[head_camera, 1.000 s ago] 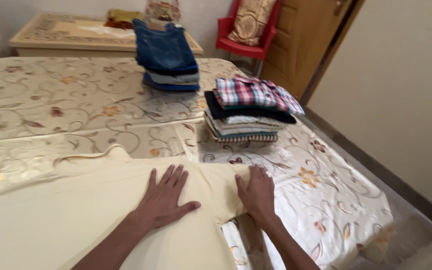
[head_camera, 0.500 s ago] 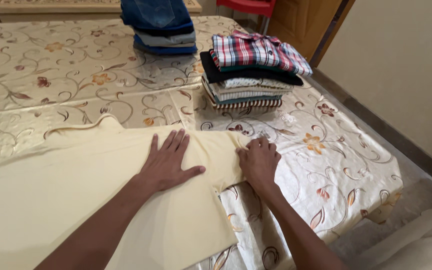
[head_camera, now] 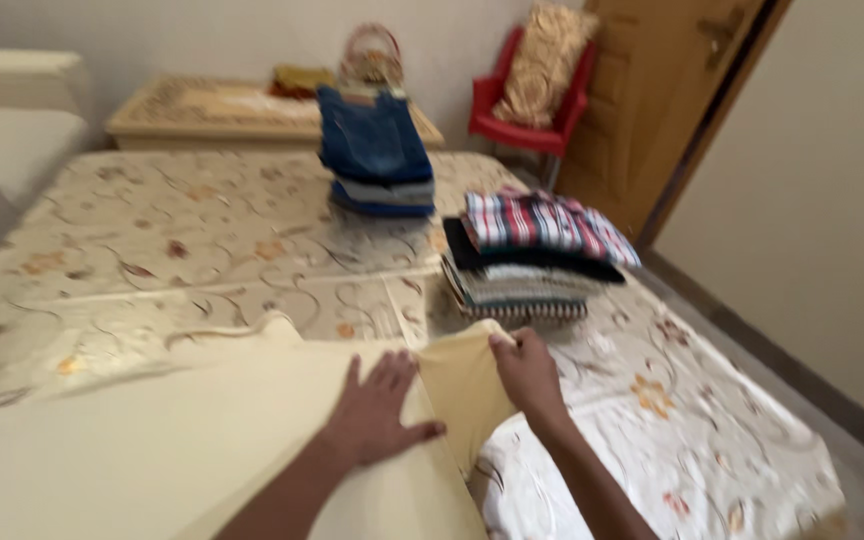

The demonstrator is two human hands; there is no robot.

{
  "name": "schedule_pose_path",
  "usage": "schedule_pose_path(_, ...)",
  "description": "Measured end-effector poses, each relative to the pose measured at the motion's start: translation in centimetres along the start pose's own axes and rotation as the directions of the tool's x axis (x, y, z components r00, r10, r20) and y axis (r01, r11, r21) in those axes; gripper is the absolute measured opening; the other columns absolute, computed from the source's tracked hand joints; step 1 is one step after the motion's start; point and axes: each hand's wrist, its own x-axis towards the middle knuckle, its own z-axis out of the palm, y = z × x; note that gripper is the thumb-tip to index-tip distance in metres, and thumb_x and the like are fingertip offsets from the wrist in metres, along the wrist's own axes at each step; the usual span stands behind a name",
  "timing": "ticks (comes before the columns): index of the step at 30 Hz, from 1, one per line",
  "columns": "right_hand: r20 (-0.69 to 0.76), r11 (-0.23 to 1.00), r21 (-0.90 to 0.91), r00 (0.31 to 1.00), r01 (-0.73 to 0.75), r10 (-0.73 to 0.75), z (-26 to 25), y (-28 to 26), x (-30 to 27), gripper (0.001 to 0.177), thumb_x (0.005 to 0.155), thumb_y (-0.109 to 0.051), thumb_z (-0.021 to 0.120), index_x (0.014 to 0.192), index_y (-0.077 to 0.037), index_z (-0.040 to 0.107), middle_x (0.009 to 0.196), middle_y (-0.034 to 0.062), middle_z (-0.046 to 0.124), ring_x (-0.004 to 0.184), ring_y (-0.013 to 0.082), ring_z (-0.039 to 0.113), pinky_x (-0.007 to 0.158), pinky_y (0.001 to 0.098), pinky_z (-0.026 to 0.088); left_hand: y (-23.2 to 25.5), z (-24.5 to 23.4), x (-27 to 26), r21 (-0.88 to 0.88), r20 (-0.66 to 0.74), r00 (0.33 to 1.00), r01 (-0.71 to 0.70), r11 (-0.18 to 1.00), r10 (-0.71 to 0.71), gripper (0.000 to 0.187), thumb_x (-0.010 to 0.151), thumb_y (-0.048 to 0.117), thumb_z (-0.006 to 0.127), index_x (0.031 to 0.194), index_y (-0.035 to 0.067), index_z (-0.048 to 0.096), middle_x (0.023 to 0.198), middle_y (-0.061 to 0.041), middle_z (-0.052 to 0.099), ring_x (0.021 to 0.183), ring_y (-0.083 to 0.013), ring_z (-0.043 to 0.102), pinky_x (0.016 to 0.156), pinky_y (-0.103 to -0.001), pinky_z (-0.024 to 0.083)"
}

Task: The person picks up and folds a checkered shirt, a striped polo shirt, and a white button-down shirt by hand on a bed, placing them onto a stack of folded laundry.

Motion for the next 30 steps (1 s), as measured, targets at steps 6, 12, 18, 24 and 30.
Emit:
schedule_pose_path(6, 0.141, 0.969, -0.231, 0.989, 0.082, -0.050, 3.1, -8.9, -3.8, 0.035, 0.090, -0.040, 0.069, 0.105, -0.008, 0.065, 0.092, 0.0170, 0.075, 0.086, 0.0336, 0.075, 0.076, 0.0448, 0.056, -2.8, 3.5, 2.0, -0.159, 0.064, 0.997, 0.046, 0.986, -0.036, 0.104, 0.088, 0.075, 0.047, 0.159, 0.005, 0.017, 0.169, -0.011, 0.019, 0.158, -0.0285, 0.011, 0.122, -0.061, 0.001)
schedule_pose_path(12, 0.372, 0.878, -0.289, 0.890, 0.382, -0.265, 9.2, -11.7, -10.7, 0.026, 0.083, -0.032, 0.075, 0.099, -0.011, 0.072, 0.095, 0.0139, 0.075, 0.088, 0.0345, 0.071, 0.078, 0.0471, 0.056, -9.4, 4.6, 1.0, -0.719, -0.202, 0.817, 0.251, 0.648, -0.540, 0.051, 0.104, 0.048, 0.049, 0.089, 0.006, 0.075, 0.083, -0.017, 0.076, 0.081, -0.0372, 0.072, 0.079, -0.047, 0.054)
schedule_pose_path(18, 0.527, 0.888, -0.330, 0.843, 0.321, -0.109, 9.3, -13.4, -11.9, 0.023, 0.088, -0.038, 0.072, 0.092, -0.016, 0.078, 0.085, 0.0137, 0.077, 0.083, 0.0330, 0.074, 0.078, 0.0458, 0.057, -10.8, 1.8, -2.0, -0.758, -0.148, 0.875, 0.199, 0.621, -0.461, 0.046, 0.090, 0.051, 0.064, 0.082, 0.007, 0.072, 0.080, -0.015, 0.076, 0.077, -0.0320, 0.074, 0.075, -0.044, 0.058)
schedule_pose_path(24, 0.359, 0.917, -0.285, 0.918, 0.280, -0.169, 6.9, -11.6, -8.7, 0.026, 0.090, -0.035, 0.069, 0.097, -0.011, 0.076, 0.088, 0.0140, 0.078, 0.083, 0.0318, 0.075, 0.076, 0.0450, 0.059, -9.0, 0.3, -1.8, -0.294, 0.001, 0.942, 0.320, 0.901, -0.335, 0.050, 0.077, 0.049, 0.082, 0.110, 0.014, 0.068, 0.106, -0.008, 0.075, 0.106, -0.0251, 0.068, 0.095, -0.043, 0.050)
schedule_pose_path(30, 0.375, 0.786, -0.295, 0.822, 0.544, -0.429, 10.0, -6.4, -11.5, 0.048, 0.095, -0.036, 0.059, 0.128, -0.001, 0.062, 0.134, 0.0246, 0.060, 0.126, 0.0391, 0.054, 0.105, 0.0492, 0.040, -10.1, 1.6, -1.4, -0.345, -0.042, 0.951, 0.273, 0.898, -0.305, 0.047, 0.080, 0.046, 0.080, 0.114, 0.015, 0.069, 0.113, -0.006, 0.074, 0.112, -0.0252, 0.068, 0.097, -0.042, 0.051)
